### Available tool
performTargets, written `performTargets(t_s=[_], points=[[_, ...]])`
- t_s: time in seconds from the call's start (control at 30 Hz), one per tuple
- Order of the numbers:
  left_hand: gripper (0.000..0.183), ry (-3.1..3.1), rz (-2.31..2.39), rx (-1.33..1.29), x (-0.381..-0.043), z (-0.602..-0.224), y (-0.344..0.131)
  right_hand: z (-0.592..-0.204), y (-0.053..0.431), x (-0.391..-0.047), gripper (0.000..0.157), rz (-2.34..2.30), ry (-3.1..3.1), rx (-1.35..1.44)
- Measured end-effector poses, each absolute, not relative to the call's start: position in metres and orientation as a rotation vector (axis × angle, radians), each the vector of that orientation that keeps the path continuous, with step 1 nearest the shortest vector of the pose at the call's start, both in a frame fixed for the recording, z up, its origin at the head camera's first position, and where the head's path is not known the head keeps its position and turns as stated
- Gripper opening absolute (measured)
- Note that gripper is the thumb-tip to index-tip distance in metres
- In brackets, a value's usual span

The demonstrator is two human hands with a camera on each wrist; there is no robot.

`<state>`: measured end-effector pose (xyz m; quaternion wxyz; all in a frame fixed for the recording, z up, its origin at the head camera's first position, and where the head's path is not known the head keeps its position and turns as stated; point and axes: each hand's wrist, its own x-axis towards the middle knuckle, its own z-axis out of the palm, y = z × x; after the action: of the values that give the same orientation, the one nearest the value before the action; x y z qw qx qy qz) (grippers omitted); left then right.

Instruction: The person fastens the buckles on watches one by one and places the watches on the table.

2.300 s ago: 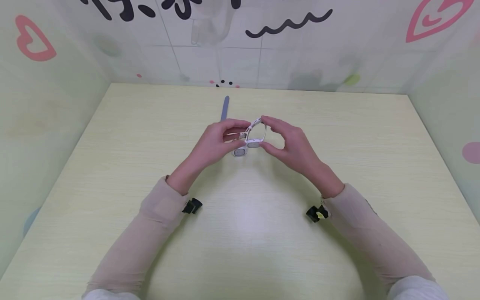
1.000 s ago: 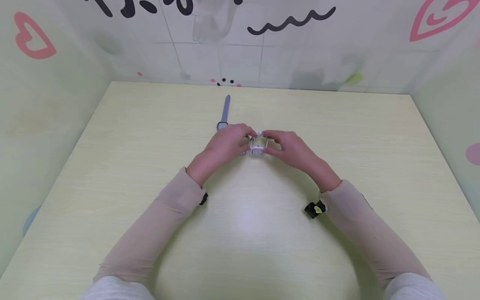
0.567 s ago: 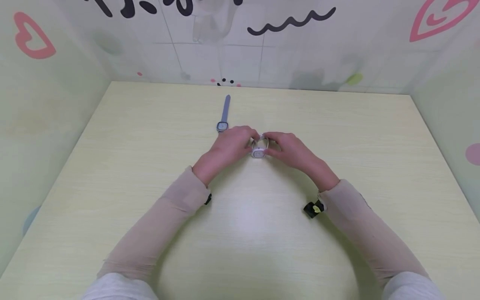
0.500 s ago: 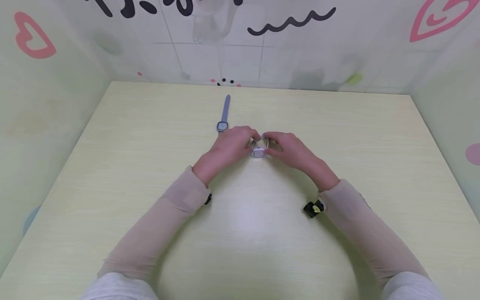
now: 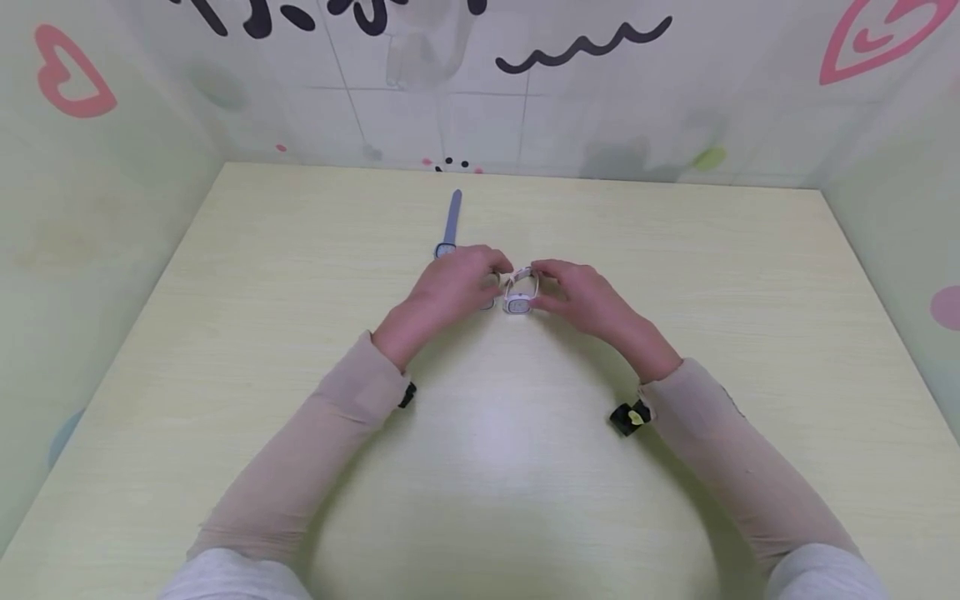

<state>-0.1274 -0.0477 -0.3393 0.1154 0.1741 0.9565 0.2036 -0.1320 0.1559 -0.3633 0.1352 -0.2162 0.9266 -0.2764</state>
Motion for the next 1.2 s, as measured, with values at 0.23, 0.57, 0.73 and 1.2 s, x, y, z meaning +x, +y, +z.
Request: performTargets(t_s=[0.23, 0.57, 0.73, 1.2], points=[[0.033, 2.783, 0.689, 0.469, -0.126, -0.336, -0.055, -0.360, 0.157, -0.132, 0.062, -0.817, 2.689, -0.594], [0.031, 2.817, 0.757, 0.397, -0.124, -0.335, -0.070, -0.359, 0.156, -0.132, 0.059, -0.863, 2.698, -0.621], [0.033, 2.815, 0.782, 0.330, -0.124, -0.336, -0.077, -0.356, 0.155, -0.132, 0.057, -0.868, 2.694, -0.615], [0.029, 2.834, 0.826, 0.106, -0.126, -0.343, -0.091, -0.351, 0.142, -0.126, 0.055, -0.913, 2.699, -0.652]])
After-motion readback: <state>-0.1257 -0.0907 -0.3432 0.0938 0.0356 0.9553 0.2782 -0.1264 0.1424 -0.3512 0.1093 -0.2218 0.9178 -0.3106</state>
